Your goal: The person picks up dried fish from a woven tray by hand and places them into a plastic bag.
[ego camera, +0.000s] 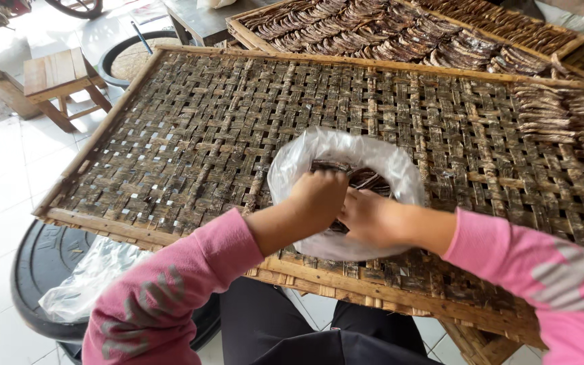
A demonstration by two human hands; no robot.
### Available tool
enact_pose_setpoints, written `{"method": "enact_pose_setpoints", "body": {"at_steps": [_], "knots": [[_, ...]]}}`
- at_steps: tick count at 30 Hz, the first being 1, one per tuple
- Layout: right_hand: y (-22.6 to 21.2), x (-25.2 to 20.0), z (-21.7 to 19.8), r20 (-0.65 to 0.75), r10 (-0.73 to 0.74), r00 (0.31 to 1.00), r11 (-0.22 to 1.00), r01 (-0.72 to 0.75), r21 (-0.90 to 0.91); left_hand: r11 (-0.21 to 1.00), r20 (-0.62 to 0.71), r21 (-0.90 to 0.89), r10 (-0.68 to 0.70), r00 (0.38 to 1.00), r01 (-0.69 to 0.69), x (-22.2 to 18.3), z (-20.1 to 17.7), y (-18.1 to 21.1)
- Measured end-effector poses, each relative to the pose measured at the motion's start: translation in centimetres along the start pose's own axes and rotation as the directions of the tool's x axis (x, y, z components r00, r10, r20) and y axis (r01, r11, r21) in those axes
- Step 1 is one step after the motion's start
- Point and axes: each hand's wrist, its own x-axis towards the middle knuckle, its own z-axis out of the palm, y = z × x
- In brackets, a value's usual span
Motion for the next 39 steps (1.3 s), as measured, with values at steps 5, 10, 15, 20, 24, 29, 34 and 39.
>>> {"method": "enact_pose_setpoints", "body": {"at_steps": [5, 10, 15, 20, 24, 29, 34, 39], "knots": [[-2.1, -0.5, -2.8, 0.194, 0.218, 0.956, 0.903, -0.274, 0.332, 0.967, 0.191, 0.239, 0.045, 0.981, -0.09, -1.6, 2.3, 1.4], [-2.5, 1.4, -7.6, 0.422, 0.463, 0.78, 0.678, -0.618, 0.398, 0.998, 0.101, 0.057, -0.032, 0.994, 0.027, -2.6, 2.2, -0.5], [-1.8, 1.9, -6.3, 0.391, 0.407, 0.825, 0.694, -0.558, 0.455, 0.986, 0.219, 0.155, -0.102, 0.97, 0.069, -3.1, 2.8, -0.7], [2.6, 2.8, -1.3, -0.144, 0.432, 0.89, 0.883, -0.385, 0.267, 0.967, -0.238, 0.211, -0.091, 0.967, 0.143, 0.3, 3.1, -1.9], [4.2, 3.0, -0.4, 0.198, 0.447, 0.872, 0.877, -0.471, 0.096, 0.961, 0.217, 0.24, -0.19, 0.957, 0.136, 2.5, 2.1, -0.6], [2.6, 3.4, -2.5, 0.426, 0.643, 0.636, 0.747, -0.642, -0.17, 0.983, 0.309, 0.12, -0.171, 0.935, 0.14, 2.0, -0.6, -0.2], [1.5, 0.9, -8.2, -0.463, 0.225, 0.857, 0.908, -0.012, 0.419, 0.997, -0.082, 0.069, -0.023, 0.996, 0.028, 0.3, -7.6, 1.3], [3.8, -10.5, -15.3, -0.301, 0.55, 0.779, 0.808, -0.405, 0.427, 0.986, -0.699, 0.115, 0.169, 0.695, -0.123, 1.0, -13.4, 6.9]]}}
